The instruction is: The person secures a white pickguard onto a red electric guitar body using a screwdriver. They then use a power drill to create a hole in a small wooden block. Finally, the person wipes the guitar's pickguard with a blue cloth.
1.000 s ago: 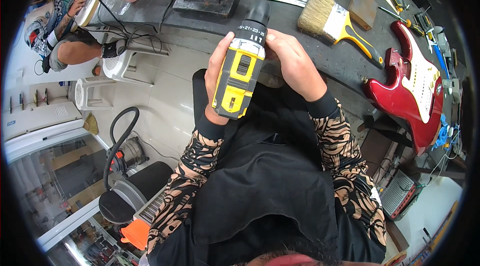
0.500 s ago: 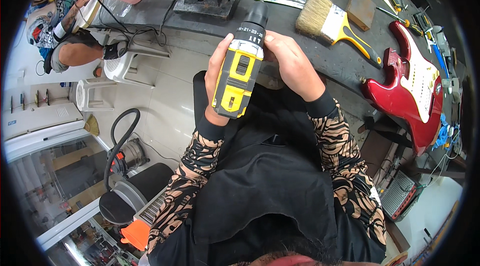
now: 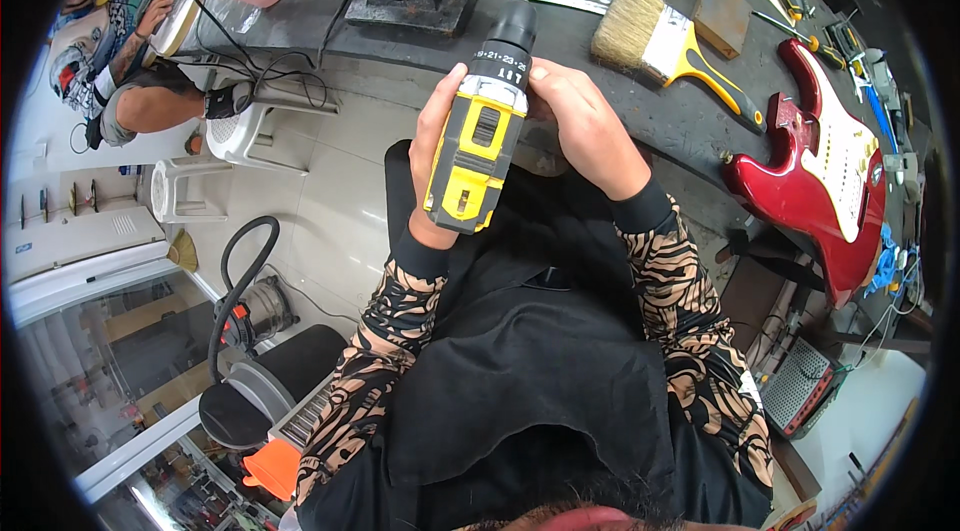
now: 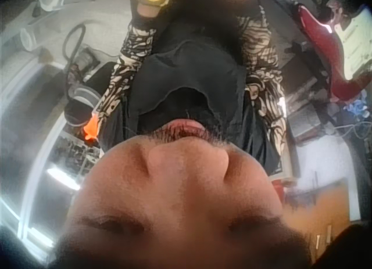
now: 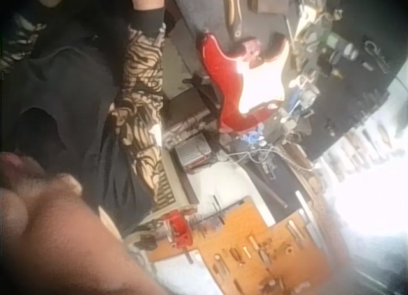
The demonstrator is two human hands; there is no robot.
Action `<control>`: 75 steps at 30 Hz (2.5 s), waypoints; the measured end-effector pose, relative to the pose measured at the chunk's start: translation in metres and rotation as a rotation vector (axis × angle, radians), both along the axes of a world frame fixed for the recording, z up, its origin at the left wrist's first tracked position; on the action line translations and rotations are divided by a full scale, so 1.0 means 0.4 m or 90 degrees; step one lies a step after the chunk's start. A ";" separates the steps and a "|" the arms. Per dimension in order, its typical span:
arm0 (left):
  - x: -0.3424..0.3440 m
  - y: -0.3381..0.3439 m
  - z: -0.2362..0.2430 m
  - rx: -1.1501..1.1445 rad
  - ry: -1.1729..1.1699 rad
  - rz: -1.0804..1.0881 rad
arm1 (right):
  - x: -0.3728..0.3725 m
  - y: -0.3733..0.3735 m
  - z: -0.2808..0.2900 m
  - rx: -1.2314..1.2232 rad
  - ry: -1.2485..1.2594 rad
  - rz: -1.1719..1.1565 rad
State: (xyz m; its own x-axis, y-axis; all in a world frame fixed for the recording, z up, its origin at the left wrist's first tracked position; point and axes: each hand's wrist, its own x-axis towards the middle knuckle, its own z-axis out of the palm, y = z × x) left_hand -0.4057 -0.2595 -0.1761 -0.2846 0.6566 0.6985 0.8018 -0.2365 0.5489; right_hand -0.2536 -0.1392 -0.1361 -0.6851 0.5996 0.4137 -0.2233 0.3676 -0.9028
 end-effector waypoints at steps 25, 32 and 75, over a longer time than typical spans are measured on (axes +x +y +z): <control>-0.006 0.003 -0.005 0.009 -0.008 -0.013 | -0.011 0.009 -0.037 0.160 0.003 -0.077; -0.005 0.006 0.004 -0.016 -0.041 -0.024 | 0.002 -0.008 0.035 -0.170 -0.010 0.042; -0.013 0.009 0.021 -0.009 -0.063 -0.031 | -0.017 -0.006 0.018 -0.278 -0.001 0.073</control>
State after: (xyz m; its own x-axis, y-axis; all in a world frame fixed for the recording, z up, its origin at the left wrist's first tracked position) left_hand -0.4109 -0.2557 -0.1676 -0.3187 0.6808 0.6596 0.7316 -0.2658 0.6278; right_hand -0.2606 -0.1415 -0.1288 -0.7576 0.6381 0.1373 -0.2391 -0.0756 -0.9680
